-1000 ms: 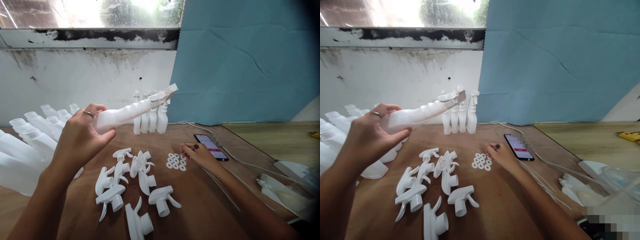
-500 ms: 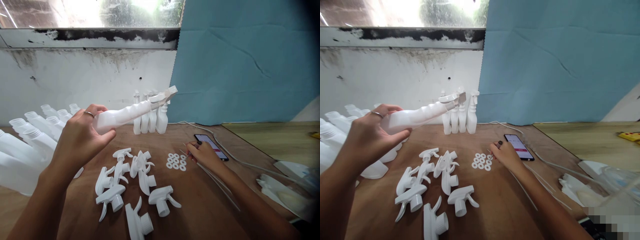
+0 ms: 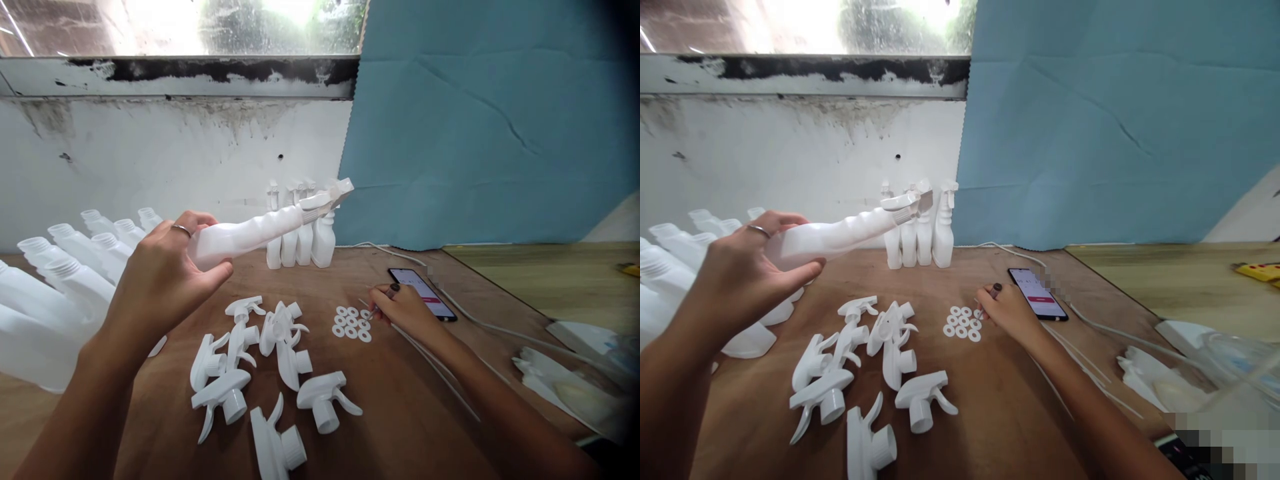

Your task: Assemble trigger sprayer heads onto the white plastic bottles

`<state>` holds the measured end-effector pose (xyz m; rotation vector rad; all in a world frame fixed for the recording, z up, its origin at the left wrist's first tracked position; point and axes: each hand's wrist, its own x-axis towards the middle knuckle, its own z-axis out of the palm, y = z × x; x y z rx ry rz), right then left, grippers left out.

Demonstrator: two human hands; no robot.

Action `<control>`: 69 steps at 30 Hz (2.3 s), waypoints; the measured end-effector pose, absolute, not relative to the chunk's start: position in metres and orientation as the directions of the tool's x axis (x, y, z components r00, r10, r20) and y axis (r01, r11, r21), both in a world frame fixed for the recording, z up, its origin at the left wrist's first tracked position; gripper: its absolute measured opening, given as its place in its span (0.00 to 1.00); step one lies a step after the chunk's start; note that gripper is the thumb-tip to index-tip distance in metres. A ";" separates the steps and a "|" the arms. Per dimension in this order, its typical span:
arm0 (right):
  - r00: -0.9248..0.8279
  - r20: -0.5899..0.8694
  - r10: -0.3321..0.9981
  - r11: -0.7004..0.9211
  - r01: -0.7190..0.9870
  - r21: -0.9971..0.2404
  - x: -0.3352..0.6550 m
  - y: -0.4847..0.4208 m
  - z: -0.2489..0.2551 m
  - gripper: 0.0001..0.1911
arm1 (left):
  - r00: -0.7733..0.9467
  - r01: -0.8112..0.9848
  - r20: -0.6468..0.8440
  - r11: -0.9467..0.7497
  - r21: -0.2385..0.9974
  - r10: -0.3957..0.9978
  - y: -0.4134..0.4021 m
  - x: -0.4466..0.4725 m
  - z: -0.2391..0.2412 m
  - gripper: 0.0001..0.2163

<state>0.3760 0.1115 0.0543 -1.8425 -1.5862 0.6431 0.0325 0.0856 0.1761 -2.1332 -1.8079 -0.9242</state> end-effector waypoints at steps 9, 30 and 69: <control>0.156 -0.051 0.987 -0.140 0.643 -0.753 0.369 0.107 0.060 0.17 | 0.064 0.942 0.553 -0.233 0.242 0.831 0.085 0.033 0.177 0.20; 0.199 0.074 0.977 -0.083 0.677 -0.731 0.378 0.112 0.056 0.17 | 0.061 0.946 0.545 -0.223 0.237 0.837 0.086 0.033 0.176 0.20; 0.279 0.106 0.954 0.223 -0.432 -0.874 0.318 0.061 0.123 0.17 | 0.610 0.529 0.262 -0.631 0.568 0.748 0.069 0.087 0.143 0.31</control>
